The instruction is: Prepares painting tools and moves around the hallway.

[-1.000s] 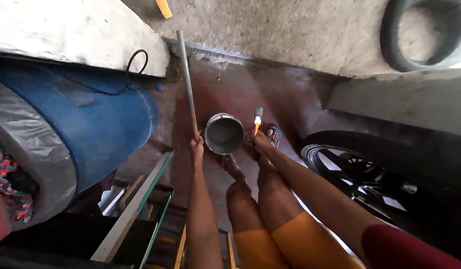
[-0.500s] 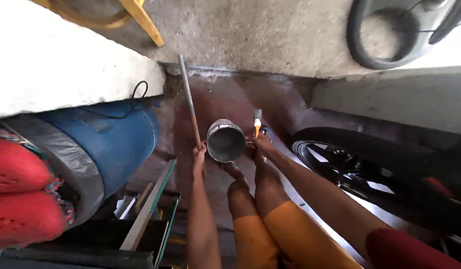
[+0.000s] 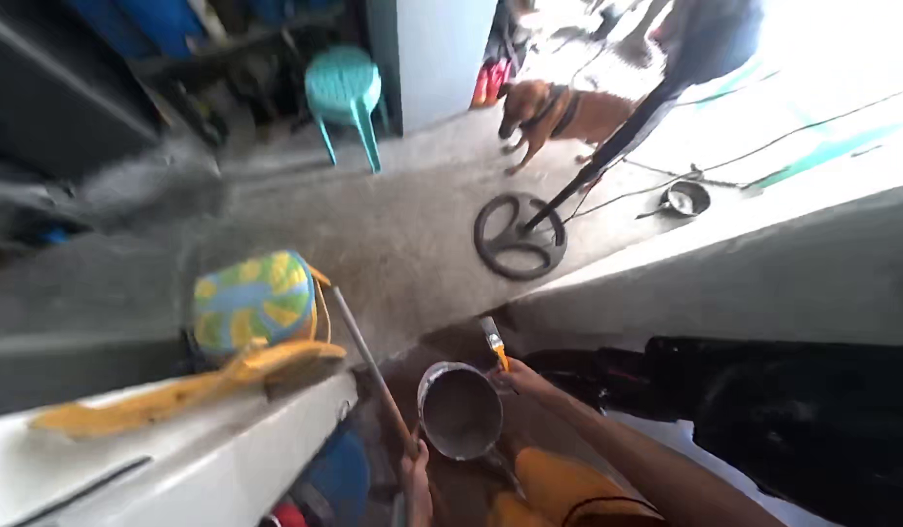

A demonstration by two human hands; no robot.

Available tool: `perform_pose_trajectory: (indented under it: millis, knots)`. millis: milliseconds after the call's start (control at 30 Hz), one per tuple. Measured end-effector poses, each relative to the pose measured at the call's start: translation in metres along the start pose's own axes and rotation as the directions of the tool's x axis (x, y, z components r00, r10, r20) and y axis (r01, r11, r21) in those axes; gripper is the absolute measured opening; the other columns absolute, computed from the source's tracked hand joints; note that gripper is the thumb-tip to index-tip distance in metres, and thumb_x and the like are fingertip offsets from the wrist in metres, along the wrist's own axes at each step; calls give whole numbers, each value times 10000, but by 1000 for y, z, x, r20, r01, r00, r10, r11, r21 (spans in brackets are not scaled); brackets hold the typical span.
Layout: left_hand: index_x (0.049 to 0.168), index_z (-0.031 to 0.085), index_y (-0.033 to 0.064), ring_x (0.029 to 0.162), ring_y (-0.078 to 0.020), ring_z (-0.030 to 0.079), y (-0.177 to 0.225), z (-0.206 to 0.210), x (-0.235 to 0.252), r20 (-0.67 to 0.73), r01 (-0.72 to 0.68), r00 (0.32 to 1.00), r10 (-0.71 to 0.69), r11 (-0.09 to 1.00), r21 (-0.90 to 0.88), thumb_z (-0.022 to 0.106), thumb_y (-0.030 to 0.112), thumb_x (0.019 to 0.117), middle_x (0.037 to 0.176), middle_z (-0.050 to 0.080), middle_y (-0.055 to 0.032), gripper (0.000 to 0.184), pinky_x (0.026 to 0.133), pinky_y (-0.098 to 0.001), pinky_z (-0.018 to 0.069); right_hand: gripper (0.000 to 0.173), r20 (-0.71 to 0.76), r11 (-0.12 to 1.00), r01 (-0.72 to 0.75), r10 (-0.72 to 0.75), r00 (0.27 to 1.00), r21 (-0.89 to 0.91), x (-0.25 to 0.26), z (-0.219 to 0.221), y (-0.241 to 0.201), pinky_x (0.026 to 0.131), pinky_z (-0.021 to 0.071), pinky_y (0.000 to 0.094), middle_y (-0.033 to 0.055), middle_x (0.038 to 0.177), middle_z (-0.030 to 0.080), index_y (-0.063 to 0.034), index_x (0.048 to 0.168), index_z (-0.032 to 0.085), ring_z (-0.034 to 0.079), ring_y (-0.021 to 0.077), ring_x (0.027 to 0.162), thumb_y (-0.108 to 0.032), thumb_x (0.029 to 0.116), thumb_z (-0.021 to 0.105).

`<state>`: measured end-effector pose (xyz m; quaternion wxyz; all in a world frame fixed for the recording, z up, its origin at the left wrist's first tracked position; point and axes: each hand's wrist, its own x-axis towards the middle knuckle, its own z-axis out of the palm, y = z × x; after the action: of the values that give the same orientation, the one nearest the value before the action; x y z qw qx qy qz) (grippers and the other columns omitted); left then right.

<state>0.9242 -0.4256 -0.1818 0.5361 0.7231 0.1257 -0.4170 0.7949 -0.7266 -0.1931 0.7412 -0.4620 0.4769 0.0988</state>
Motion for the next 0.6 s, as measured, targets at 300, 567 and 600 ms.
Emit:
perform_pose_trajectory:
  millis: [300,567,600]
  knots:
    - [1374,557,-54,1199,-196,623,243,18,5,55,-229,970,236,967,-110,479,138,1045,1354,628,-173,389,1040,-384,510,182,35,935,249,-266,963,253,-41,7,-241,795,636,424,173,1047,741,1,1180,515,751,284,891,19,1001,546]
    - [1356,561,-53,1092,-166,660,462,52,63,172,-345,921,349,937,-56,524,98,1025,1247,668,-154,365,986,-344,546,145,-101,863,373,-360,927,342,-25,13,-430,807,640,452,179,1065,745,-11,1151,494,758,309,918,37,1014,500]
    - [1355,565,-56,1100,-171,661,490,56,75,206,-361,910,361,932,-38,531,107,1018,1251,671,-159,375,995,-351,543,137,-121,850,398,-380,917,344,-24,13,-453,810,639,450,180,1067,743,-13,1142,493,757,309,923,33,1013,502]
